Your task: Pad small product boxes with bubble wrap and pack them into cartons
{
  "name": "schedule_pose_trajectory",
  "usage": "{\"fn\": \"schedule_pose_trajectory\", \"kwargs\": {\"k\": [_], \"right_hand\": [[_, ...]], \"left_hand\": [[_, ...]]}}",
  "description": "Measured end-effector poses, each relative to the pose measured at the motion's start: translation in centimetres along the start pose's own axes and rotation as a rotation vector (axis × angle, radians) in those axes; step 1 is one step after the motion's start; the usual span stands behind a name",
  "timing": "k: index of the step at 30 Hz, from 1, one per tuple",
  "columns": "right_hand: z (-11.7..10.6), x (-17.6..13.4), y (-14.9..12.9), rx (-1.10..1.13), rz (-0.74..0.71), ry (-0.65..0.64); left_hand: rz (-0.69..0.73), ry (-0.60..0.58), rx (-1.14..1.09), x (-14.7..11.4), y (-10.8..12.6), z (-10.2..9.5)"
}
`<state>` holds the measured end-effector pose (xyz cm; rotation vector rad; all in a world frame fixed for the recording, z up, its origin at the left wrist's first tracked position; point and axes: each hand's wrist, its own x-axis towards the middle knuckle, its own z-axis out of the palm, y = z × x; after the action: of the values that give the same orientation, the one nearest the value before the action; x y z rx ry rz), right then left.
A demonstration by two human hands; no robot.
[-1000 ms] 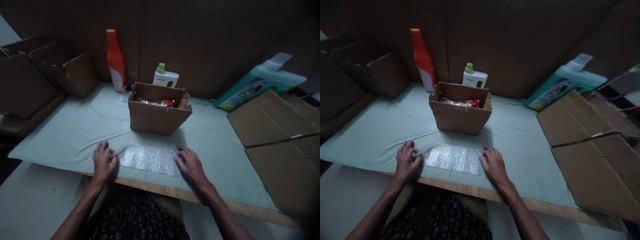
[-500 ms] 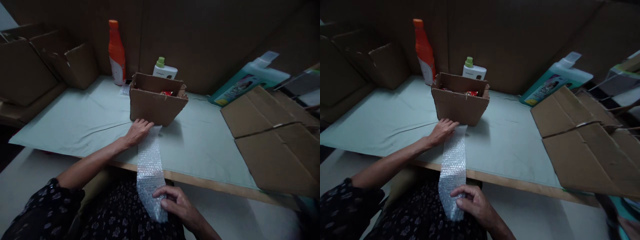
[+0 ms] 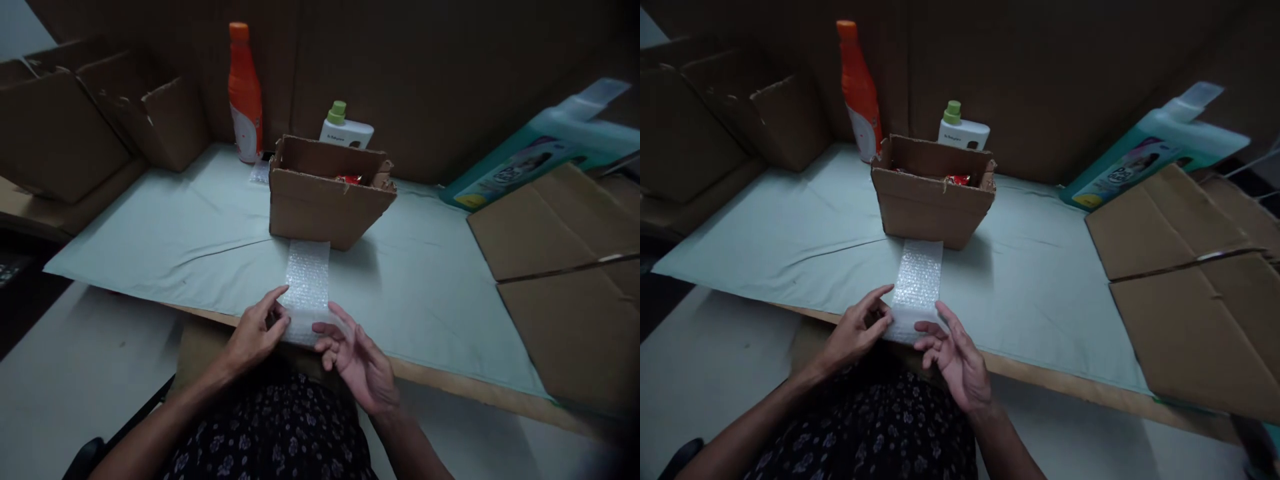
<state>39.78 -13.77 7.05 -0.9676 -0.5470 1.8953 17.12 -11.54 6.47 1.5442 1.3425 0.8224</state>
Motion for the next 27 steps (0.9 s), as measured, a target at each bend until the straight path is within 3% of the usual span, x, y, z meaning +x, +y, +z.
{"fn": "schedule_pose_trajectory", "kwargs": {"k": [3,6,9,12,15,18,20,22,25,27], "right_hand": [[-1.2,-0.5,-0.2,-0.292,-0.174,0.079],[-2.0,-1.3,-0.1,-0.840,-0.464,0.129],[-2.0,-1.0,0.6,-1.378,-0.756,0.057],[-1.6,0.4,1.3,-1.651,-0.866,-0.051],[-1.4,1.5,1.5,-1.646,-0.908,-0.054],[-1.1,2.2,1.0,-1.486,-0.870,-0.042],[-0.7,2.6,0.4,-1.403,-0.760,-0.025],[-0.4,3.0,-0.2,-1.382,-0.716,0.035],[-0.4,3.2,-0.7,-1.436,-0.874,0.167],[-0.6,3.1,-0.6,-1.507,-0.981,0.160]], "left_hand": [[-0.035,0.018,0.104,1.7,-0.7,0.7],[-0.031,0.007,0.183,2.4,-1.4,0.5],[0.002,0.018,0.240,2.6,-1.9,0.5],[0.041,0.034,0.319,2.5,-2.0,0.5],[0.194,0.072,0.352,1.6,-1.5,-0.1],[0.350,-0.016,0.333,0.5,-0.9,-0.6],[0.344,-0.062,0.325,0.1,-0.9,-0.5],[0.279,-0.016,0.343,0.4,-1.2,0.0],[0.211,0.067,0.399,1.7,-1.8,0.8],[0.219,0.085,0.444,2.5,-2.1,1.1]]}}
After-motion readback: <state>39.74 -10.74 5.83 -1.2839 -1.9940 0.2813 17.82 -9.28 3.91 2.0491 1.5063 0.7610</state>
